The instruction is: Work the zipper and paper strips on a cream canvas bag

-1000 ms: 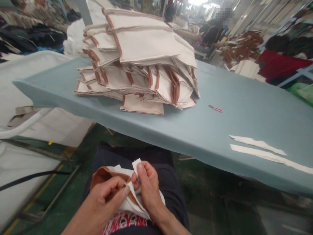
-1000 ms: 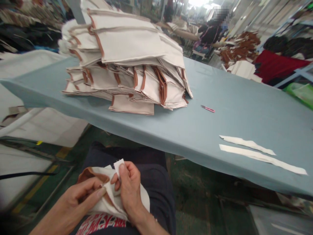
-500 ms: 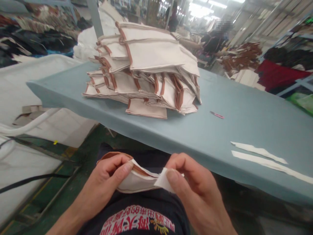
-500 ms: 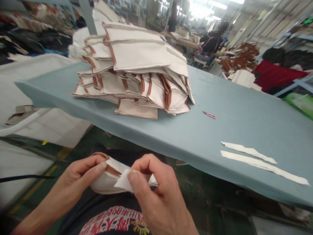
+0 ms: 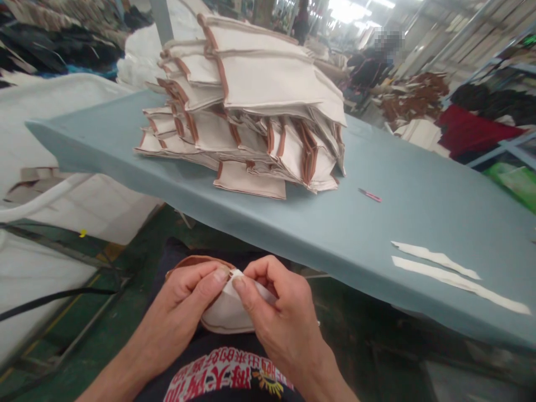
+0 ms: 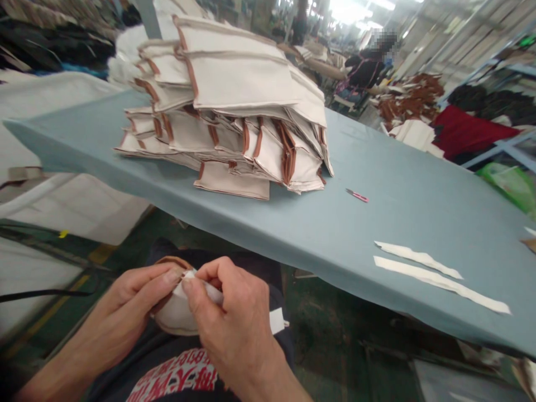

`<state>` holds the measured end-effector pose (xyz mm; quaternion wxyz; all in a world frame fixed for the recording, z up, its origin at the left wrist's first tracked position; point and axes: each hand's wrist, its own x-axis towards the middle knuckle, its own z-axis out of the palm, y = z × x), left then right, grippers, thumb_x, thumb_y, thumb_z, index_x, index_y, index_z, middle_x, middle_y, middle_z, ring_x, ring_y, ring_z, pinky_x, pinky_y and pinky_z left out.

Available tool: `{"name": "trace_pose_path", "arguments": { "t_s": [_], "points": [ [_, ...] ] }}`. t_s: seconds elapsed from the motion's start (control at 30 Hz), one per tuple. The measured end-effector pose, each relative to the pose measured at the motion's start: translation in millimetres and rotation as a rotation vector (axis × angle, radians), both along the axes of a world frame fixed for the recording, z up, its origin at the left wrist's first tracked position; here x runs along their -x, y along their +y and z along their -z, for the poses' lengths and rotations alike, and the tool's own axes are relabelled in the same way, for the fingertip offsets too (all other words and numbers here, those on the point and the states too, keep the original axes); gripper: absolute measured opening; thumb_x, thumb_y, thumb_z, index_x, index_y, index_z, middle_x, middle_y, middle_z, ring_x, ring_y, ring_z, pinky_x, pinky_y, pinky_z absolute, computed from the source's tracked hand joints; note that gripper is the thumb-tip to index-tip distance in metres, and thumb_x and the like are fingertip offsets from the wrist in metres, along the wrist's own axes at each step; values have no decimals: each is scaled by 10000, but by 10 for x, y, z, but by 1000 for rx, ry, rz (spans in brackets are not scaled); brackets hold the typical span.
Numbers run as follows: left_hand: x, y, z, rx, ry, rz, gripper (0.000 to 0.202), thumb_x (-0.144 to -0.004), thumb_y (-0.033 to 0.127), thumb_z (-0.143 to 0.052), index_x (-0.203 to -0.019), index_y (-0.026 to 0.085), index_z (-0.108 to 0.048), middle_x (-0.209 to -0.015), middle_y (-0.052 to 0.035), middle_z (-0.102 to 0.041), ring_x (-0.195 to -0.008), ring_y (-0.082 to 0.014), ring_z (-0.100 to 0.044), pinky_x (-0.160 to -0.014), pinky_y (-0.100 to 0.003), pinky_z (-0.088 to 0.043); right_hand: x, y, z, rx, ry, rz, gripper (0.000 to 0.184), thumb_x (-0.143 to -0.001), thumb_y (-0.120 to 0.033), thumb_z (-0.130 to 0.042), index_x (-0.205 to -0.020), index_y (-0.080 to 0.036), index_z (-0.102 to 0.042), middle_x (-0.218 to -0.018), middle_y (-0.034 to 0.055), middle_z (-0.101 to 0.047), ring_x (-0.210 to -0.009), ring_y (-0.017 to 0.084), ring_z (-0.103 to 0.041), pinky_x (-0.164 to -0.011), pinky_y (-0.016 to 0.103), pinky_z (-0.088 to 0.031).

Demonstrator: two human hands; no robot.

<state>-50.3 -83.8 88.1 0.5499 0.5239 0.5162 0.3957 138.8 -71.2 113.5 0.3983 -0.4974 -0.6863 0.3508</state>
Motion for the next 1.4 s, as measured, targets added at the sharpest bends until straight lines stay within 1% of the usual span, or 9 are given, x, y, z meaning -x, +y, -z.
{"name": "trace_pose_path", "arguments": {
  "t_s": [0.3,0.4,0.5,0.63,0.83,0.97,1.23,1.3,1.4],
  "points": [
    [23,45,6,22,50,18,546,-1101,619,-606,-796,200,-779,-758,4,-705,-688,-154,-580,-595,-202,-468,5,29,125,-27,-37,-18,189,-1046,-295,-700,-876,-215,-716,-712,-13,-732,-582,128,-648,-564,227,-426],
    [34,36,21,30,52,-8,557,-1111,621,-578,-799,204,-779,-776,-3,-725,-716,-167,-615,-635,-210,-503,3,32,145,-25,-45,-10,180,-1046,-298,-704,-886,-216,-716,-705,-14,-728,-569,127,-642,-551,226,-419],
    [50,12,24,37,39,16,481,-1104,567,-595,-879,218,-836,-883,-19,-792,-806,-189,-693,-716,-218,-553,7,26,172,-18,-35,10,156,-1032,-305,-724,-907,-212,-725,-701,-15,-727,-555,126,-631,-544,225,-419],
    [27,-30,22,8,13,12,288,-1021,453,-712,-879,233,-831,-886,6,-792,-751,-172,-709,-651,-208,-540,26,14,195,13,12,44,147,-1015,-329,-723,-921,-216,-721,-685,-21,-698,-552,131,-610,-540,234,-406],
    [-96,-56,10,-65,156,-79,256,-1008,344,-648,-845,229,-809,-864,7,-803,-738,-174,-711,-635,-215,-527,42,9,189,268,219,21,207,-954,-389,-705,-846,-222,-650,-678,-30,-641,-577,128,-542,-550,243,-391],
    [-103,-56,12,-103,230,-61,275,-1001,350,-622,-822,229,-792,-787,17,-766,-677,-170,-671,-613,-236,-497,15,36,219,440,361,-39,267,-922,-441,-737,-843,-228,-596,-676,-55,-566,-591,118,-468,-550,239,-369],
    [-158,-55,-13,-126,222,-41,292,-948,294,-563,-709,237,-721,-718,23,-718,-651,-176,-622,-592,-259,-456,-61,178,295,880,601,-243,632,-729,-653,-987,-862,-240,-527,-640,-108,-508,-534,76,-374,-510,202,-291],
    [-182,-58,-7,-113,206,-43,293,-941,273,-531,-700,237,-695,-708,28,-698,-635,-168,-590,-571,-257,-429,-55,214,329,895,589,-290,666,-719,-699,-990,-851,-237,-530,-643,-103,-511,-532,75,-376,-503,201,-283],
    [-188,-64,24,-98,209,-42,308,-964,278,-505,-704,235,-665,-695,35,-652,-605,-159,-530,-545,-263,-392,-22,243,393,773,527,-323,655,-778,-731,-954,-843,-238,-528,-643,-105,-486,-546,83,-360,-510,207,-270]
  ]
}}
